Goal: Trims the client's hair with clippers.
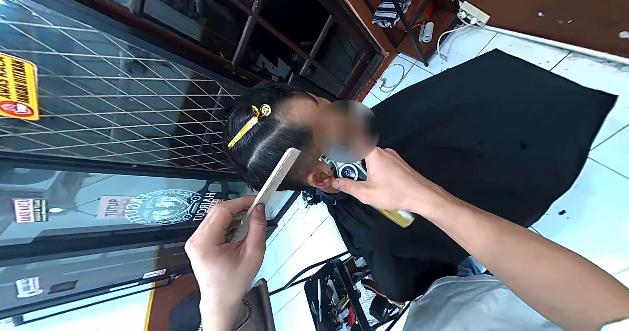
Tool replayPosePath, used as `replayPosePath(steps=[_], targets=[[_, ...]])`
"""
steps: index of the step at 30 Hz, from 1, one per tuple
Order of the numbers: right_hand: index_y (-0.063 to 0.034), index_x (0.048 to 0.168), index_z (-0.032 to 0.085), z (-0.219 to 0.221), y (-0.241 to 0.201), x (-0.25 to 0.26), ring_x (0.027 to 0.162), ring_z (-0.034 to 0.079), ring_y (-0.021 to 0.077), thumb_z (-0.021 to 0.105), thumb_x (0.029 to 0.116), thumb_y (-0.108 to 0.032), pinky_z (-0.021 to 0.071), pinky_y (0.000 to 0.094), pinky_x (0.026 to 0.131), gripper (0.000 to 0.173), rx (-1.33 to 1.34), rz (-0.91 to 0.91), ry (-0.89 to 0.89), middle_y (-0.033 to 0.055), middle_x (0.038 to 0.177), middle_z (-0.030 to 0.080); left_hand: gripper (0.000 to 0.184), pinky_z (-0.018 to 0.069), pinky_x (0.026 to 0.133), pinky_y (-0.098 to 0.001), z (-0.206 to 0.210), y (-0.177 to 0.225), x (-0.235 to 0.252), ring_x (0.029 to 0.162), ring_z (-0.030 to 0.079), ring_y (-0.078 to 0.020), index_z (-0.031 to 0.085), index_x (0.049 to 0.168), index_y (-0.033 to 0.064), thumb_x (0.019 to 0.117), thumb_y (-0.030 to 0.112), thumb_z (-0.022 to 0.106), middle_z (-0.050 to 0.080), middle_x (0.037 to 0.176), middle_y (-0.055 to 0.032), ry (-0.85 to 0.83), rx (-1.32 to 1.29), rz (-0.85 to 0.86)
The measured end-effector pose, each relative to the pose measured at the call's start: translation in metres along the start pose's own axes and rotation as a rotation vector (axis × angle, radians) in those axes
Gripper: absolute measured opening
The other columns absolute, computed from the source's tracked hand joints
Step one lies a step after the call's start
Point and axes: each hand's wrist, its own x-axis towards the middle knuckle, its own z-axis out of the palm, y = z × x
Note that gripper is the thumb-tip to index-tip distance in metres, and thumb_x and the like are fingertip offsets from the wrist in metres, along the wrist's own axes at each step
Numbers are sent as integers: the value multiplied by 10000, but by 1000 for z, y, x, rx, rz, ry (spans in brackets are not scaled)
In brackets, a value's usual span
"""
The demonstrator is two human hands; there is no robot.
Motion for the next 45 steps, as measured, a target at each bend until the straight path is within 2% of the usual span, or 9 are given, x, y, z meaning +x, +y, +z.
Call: replayPosePath(steps=[7,12,19,27,31,37,39,42,45], targets=[[-79,1145,637,-22,36,-18,664,680,133,744,894,-442,612,354,611,454,237,-63,92,39,838,681,269,522,811,-515,17,2,14,945,679,-362,777,1060,47,1010,224,581,743,979,-163,-1,278,51],[-64,1171,627,-47,56,-40,635,710,154,696,908,-300,646,348,566,359,545,-51,241,21,863,704,280,510,782,-489,18,0,7,952,671,-305,788,1054,120,1007,252,546,745,981,-84,-12,199,72],[-61,1366,398,-56,67,-60,590,688,178,272,1106,-336,608,326,487,399,761,24,461,61,858,689,259,470,854,-545,45,-43,-25,1066,639,-333,770,1067,108,1016,242,554,737,1061,-86,114,73,-65],[-27,1285,467,-14,46,-72,676,721,214,701,914,-484,629,367,551,634,908,-137,346,106,902,703,278,425,968,-587,97,-96,-71,1118,633,-318,776,1070,109,1027,264,550,742,1075,-78,249,-149,-173],[-27,1260,514,26,19,-66,750,733,227,753,863,-442,633,374,617,622,955,-177,323,122,925,714,292,432,925,-612,121,-121,-88,1099,654,-349,779,1049,128,1016,281,533,753,1067,-77,122,-197,-120],[-31,1109,544,74,-5,-59,541,669,153,751,837,-193,600,309,497,378,798,-235,515,45,703,673,187,565,696,-170,103,-107,-98,760,663,11,557,1058,27,988,200,551,719,907,-30,104,-778,-24],[-63,1143,555,76,-13,-61,571,676,158,751,865,-281,609,314,534,405,839,-253,571,50,733,678,229,524,610,-216,98,-90,-87,669,604,-47,568,1077,35,925,206,583,658,813,-35,82,-698,102],[-118,1151,605,68,-24,-68,643,687,167,612,916,-464,612,336,573,418,922,-307,557,54,833,685,459,563,570,-448,96,-66,-61,705,706,-274,649,1351,92,904,179,594,734,920,-130,24,-375,310],[-115,1144,620,57,-34,-75,645,697,181,448,975,-432,622,357,570,398,878,-335,521,62,827,680,581,480,456,-474,97,-49,-40,606,655,-361,592,1465,247,888,179,592,671,858,-180,-52,-116,385]])
